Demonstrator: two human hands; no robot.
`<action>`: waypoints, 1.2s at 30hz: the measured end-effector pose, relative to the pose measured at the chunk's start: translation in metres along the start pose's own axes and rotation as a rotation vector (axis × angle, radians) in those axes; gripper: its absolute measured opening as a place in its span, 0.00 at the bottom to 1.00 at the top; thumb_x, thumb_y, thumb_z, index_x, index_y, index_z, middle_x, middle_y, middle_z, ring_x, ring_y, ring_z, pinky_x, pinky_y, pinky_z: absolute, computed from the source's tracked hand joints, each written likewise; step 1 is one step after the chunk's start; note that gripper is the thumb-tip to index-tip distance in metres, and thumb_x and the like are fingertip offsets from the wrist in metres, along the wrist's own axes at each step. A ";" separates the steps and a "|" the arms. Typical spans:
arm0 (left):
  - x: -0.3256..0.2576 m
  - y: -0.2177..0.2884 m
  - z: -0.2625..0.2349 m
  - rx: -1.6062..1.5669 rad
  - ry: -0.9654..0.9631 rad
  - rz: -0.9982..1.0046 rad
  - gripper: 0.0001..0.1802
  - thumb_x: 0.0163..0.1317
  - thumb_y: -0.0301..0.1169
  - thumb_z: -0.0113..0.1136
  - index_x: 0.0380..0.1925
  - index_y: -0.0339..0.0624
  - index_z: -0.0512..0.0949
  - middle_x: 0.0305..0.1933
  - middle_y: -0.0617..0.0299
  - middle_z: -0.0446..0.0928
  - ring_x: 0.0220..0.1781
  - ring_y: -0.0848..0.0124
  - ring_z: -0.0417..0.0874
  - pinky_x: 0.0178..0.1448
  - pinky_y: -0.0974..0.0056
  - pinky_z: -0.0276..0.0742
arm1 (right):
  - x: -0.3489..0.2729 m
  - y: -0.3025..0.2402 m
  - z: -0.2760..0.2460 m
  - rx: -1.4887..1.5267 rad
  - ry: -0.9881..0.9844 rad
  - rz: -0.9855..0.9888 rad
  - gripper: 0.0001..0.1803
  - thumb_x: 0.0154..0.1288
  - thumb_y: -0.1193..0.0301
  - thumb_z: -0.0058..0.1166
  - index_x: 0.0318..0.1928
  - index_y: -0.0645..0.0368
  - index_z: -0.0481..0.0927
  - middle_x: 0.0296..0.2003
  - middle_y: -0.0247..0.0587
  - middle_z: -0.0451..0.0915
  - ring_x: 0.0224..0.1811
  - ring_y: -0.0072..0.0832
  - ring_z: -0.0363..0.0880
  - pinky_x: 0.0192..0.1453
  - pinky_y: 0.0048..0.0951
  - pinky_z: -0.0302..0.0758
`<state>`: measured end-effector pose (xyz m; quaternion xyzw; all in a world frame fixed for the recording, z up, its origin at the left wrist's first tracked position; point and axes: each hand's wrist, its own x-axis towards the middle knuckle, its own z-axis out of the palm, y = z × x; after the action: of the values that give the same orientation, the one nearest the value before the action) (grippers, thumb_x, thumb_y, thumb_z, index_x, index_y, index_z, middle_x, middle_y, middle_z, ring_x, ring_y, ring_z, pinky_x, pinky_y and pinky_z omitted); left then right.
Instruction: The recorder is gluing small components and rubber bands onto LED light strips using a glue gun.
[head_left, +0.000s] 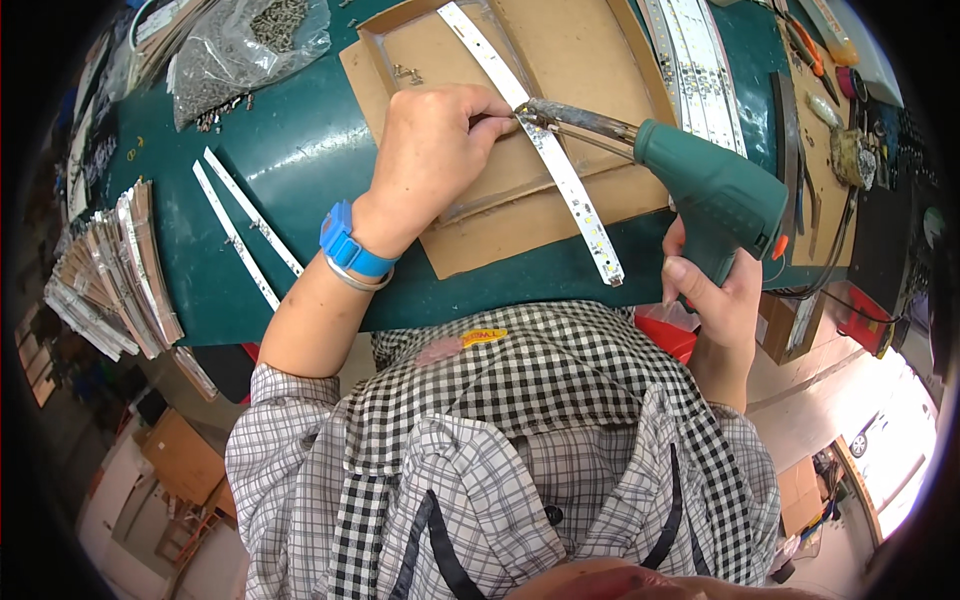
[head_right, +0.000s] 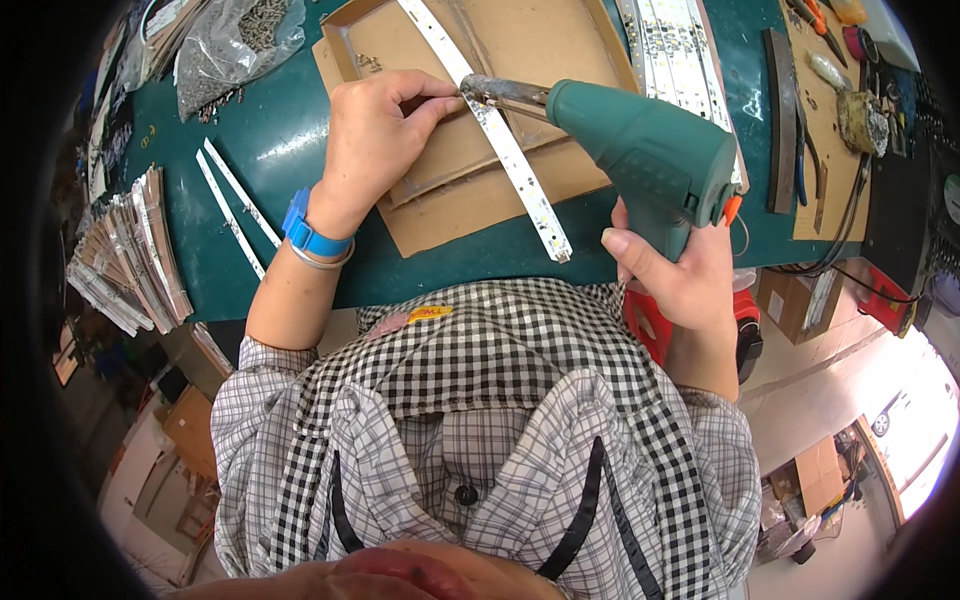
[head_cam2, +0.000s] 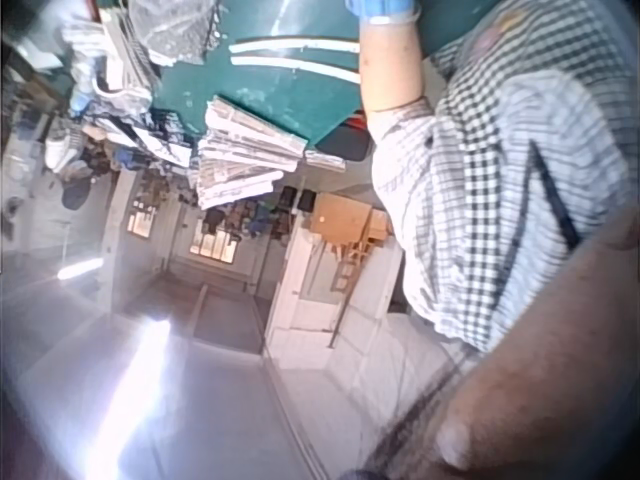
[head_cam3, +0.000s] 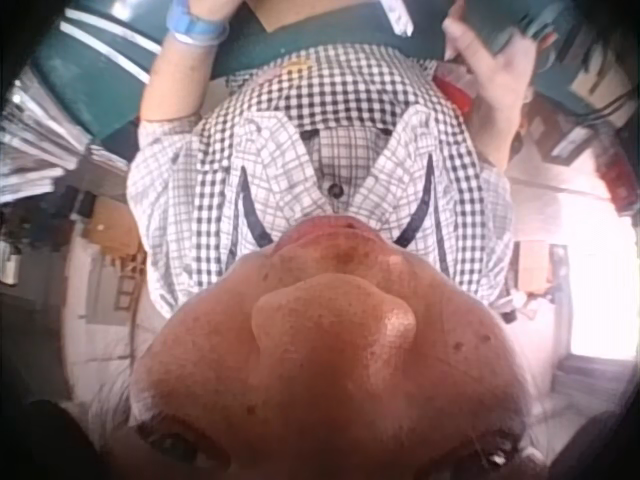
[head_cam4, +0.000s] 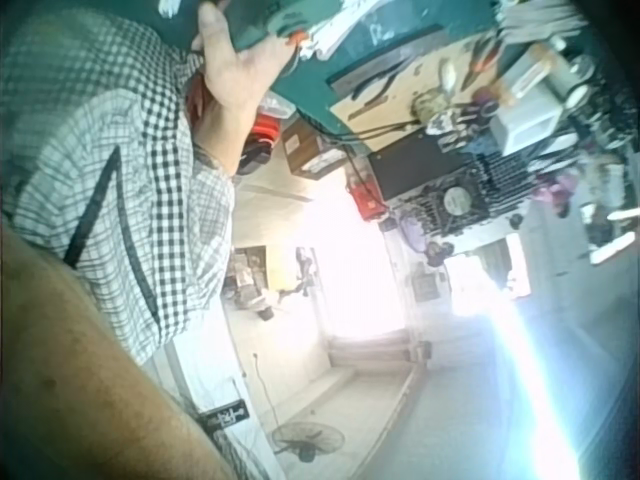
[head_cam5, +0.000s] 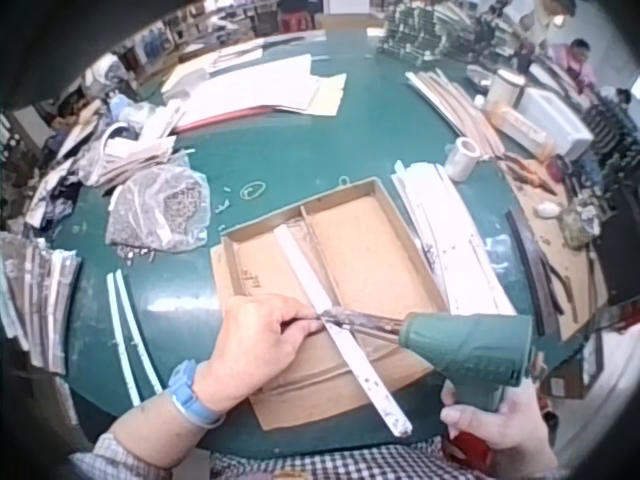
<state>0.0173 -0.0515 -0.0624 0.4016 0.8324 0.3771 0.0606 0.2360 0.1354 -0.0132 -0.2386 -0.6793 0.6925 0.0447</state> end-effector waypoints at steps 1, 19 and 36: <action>0.000 0.000 0.000 0.003 -0.002 0.003 0.06 0.54 0.25 0.71 0.32 0.38 0.87 0.27 0.56 0.85 0.25 0.69 0.86 0.31 0.69 0.80 | 0.000 0.000 0.000 0.000 0.003 0.010 0.30 0.56 0.72 0.65 0.56 0.72 0.68 0.30 0.45 0.75 0.20 0.25 0.75 0.21 0.22 0.73; 0.001 0.002 -0.002 -0.034 -0.047 -0.064 0.06 0.55 0.26 0.71 0.34 0.39 0.86 0.30 0.59 0.86 0.29 0.72 0.87 0.34 0.70 0.81 | -0.008 -0.019 -0.027 0.245 0.262 -0.382 0.39 0.57 0.74 0.61 0.65 0.78 0.58 0.31 0.44 0.72 0.23 0.26 0.74 0.24 0.22 0.73; -0.010 0.062 0.003 0.149 -0.362 0.600 0.15 0.47 0.28 0.66 0.39 0.41 0.83 0.45 0.64 0.81 0.41 0.65 0.76 0.45 0.62 0.76 | 0.050 0.018 -0.068 -0.649 0.710 -0.406 0.18 0.52 0.76 0.71 0.43 0.61 0.78 0.31 0.33 0.83 0.33 0.20 0.80 0.42 0.24 0.76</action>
<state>0.0642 -0.0329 -0.0244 0.6919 0.6783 0.2390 0.0643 0.2232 0.2159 -0.0419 -0.3236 -0.8346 0.3003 0.3295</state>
